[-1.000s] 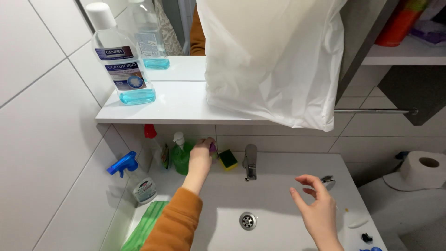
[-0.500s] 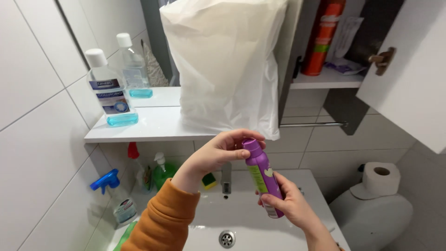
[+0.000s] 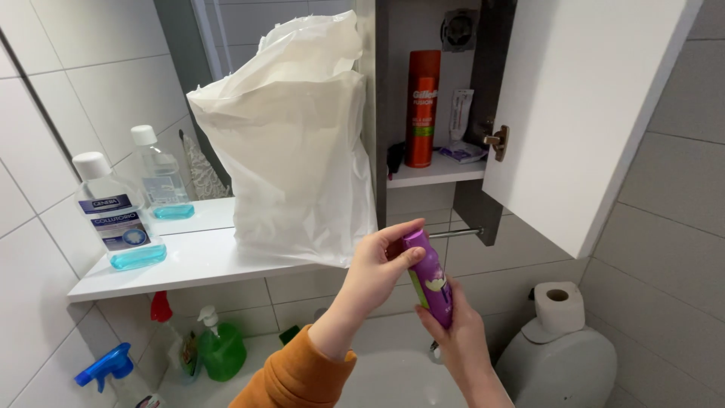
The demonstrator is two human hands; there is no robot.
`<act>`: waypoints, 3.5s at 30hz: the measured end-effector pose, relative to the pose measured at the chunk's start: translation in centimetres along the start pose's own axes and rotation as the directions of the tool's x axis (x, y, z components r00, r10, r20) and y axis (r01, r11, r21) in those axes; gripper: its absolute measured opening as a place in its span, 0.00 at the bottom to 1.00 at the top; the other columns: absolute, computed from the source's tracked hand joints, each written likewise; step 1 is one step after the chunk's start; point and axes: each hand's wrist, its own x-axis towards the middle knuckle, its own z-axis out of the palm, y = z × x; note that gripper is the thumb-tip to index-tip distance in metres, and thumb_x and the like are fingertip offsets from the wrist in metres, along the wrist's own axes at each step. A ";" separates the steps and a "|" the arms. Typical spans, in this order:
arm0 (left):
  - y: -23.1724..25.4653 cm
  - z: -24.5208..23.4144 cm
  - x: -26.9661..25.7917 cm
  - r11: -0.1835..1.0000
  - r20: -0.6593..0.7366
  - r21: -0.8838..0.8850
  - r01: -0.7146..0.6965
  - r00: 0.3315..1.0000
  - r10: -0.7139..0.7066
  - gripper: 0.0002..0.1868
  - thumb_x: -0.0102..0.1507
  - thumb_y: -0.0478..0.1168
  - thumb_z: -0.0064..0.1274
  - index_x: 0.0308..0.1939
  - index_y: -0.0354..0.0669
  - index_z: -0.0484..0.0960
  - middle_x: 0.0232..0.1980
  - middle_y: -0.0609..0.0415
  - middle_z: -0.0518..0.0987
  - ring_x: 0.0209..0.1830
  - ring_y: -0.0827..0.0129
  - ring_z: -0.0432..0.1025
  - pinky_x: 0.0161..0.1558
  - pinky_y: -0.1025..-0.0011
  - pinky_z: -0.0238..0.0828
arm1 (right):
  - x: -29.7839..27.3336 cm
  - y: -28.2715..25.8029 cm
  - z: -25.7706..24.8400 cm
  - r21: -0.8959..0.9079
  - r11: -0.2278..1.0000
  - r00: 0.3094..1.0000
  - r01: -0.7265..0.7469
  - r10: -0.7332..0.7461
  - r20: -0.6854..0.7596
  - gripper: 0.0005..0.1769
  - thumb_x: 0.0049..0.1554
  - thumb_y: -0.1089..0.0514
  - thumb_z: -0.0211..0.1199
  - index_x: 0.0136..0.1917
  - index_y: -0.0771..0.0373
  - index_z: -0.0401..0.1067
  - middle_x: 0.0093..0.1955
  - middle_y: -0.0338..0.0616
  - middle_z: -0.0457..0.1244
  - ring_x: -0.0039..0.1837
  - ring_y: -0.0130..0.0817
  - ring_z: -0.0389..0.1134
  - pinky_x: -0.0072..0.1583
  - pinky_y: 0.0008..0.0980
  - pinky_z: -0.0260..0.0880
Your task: The person organizes bathroom items by placing a purple spray can and a box into cabinets, installs a blue toilet cleaning tablet, and wipes the sink and faucet with a sponge. The person also moves cleaning supplies and toilet paper rolls to different locations.
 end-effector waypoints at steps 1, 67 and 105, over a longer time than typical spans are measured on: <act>0.1 0.9 0.3 1.000 0.004 0.001 -0.002 1.000 0.002 0.25 0.62 0.37 0.58 0.65 0.43 0.80 0.55 0.52 0.84 0.53 0.71 0.78 0.55 0.74 0.80 | 1.0 2.1 0.9 0.001 1.000 1.000 0.000 0.000 -0.004 0.33 0.52 0.45 0.68 0.69 0.47 0.65 0.41 0.39 0.70 0.40 0.35 0.64 0.45 0.31 0.65; -0.5 1.5 23.7 0.786 -0.302 0.571 0.239 0.951 -0.070 0.42 0.65 0.40 0.58 0.76 0.33 0.52 0.69 0.33 0.70 0.72 0.46 0.66 0.69 0.53 0.69 | 29.5 -8.2 -0.4 -0.208 0.939 0.926 0.274 -0.316 -0.208 0.40 0.64 0.54 0.62 0.81 0.68 0.49 0.74 0.66 0.56 0.76 0.58 0.58 0.74 0.53 0.62; 24.7 2.3 39.0 0.294 0.141 0.839 -0.459 0.704 0.696 0.35 0.64 0.46 0.57 0.71 0.37 0.64 0.75 0.43 0.66 0.66 0.49 0.70 0.58 0.54 0.74 | 19.0 -12.9 -6.6 -0.122 0.874 0.807 0.471 -0.483 -0.339 0.32 0.60 0.52 0.59 0.75 0.58 0.60 0.56 0.47 0.66 0.55 0.42 0.68 0.54 0.40 0.71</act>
